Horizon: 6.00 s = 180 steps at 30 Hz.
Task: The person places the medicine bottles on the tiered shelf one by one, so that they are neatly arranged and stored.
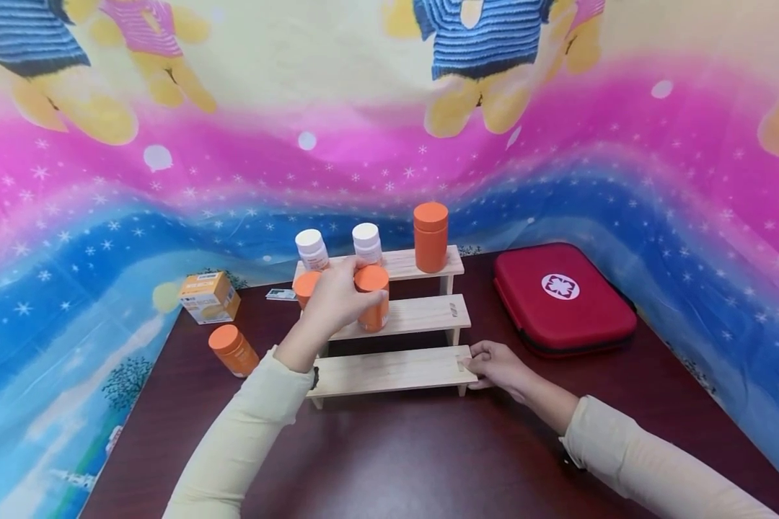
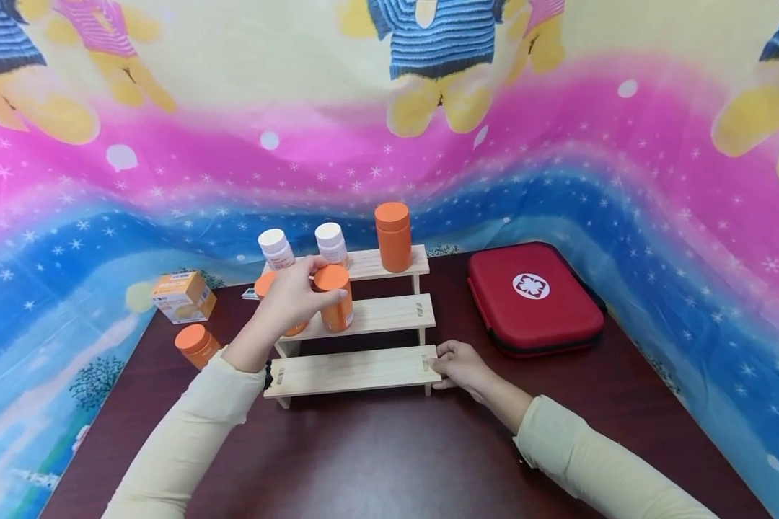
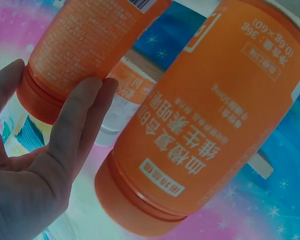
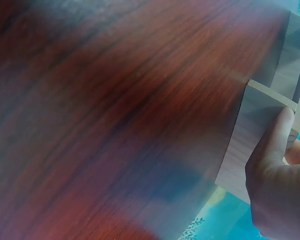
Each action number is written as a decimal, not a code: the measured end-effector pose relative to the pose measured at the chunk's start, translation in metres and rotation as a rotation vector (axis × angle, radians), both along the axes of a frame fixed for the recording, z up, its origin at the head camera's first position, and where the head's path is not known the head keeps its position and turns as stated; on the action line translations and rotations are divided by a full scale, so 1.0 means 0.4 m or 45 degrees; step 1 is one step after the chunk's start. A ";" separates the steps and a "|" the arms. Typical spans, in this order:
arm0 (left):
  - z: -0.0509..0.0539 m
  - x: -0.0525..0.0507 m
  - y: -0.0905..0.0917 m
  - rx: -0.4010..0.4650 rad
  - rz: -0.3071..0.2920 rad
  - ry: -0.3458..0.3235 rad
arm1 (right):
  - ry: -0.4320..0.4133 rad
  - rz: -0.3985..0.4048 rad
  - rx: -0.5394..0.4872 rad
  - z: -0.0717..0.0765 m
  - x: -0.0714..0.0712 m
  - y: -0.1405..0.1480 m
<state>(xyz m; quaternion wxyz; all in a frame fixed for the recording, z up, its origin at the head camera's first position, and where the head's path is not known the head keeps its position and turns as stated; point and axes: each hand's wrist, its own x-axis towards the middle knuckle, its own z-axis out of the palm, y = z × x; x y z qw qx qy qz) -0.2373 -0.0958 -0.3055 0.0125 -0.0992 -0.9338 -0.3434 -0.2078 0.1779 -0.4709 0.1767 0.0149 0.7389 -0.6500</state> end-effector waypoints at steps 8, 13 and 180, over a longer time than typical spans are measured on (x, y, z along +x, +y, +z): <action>-0.007 -0.013 -0.003 0.022 0.041 -0.041 | -0.010 -0.009 0.007 -0.001 0.002 -0.006; -0.004 -0.020 -0.007 0.029 0.051 -0.069 | -0.007 -0.013 0.003 -0.003 -0.003 -0.007; -0.032 -0.010 0.226 0.007 -0.154 0.207 | 0.026 0.026 -0.028 0.023 -0.012 0.016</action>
